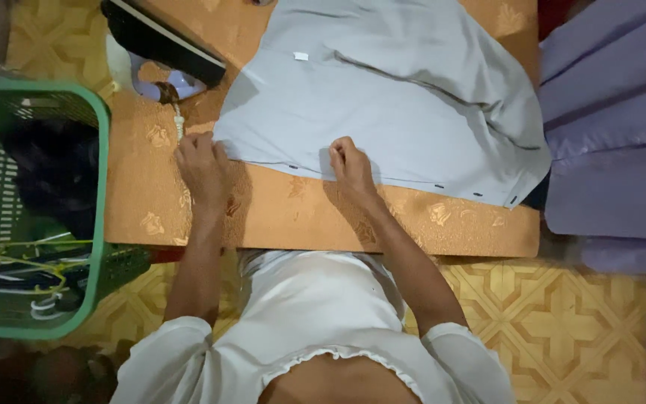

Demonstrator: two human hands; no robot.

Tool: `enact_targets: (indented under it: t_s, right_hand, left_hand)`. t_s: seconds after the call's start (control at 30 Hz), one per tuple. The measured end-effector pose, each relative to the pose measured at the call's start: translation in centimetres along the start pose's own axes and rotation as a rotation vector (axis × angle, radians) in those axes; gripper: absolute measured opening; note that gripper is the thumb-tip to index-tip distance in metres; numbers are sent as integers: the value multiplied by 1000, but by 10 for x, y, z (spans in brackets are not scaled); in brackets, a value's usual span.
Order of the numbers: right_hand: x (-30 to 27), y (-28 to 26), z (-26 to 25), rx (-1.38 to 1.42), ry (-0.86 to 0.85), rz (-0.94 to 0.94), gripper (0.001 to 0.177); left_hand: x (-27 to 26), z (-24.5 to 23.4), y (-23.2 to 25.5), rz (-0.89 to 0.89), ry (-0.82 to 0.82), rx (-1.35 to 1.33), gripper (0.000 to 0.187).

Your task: Ironing a light blue button-down shirt on a table covered with an orange cloth.

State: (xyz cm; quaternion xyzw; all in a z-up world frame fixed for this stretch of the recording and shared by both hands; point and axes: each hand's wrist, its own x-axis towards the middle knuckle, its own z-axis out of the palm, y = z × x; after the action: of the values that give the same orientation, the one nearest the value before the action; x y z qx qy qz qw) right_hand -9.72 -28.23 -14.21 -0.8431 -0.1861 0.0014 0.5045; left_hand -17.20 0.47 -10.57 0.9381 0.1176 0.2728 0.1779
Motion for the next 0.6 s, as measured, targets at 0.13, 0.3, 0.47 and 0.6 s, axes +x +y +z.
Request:
enact_targets:
  t_s: [0.13, 0.3, 0.47, 0.6]
  right_hand:
    - [5, 13, 4, 6, 82, -73, 2]
    - [-7, 8, -6, -60, 155, -138, 8]
    - [-33, 19, -29, -283, 144, -224, 12]
    - [-69, 10, -49, -645, 183, -336, 29]
  left_hand:
    - [-1, -27, 72, 131, -290, -220, 24]
    - [-38, 50, -2, 451, -182, 54, 66]
    - [-39, 44, -41, 419, -128, 251, 74]
    - [-38, 27, -27, 321, -165, 237, 77]
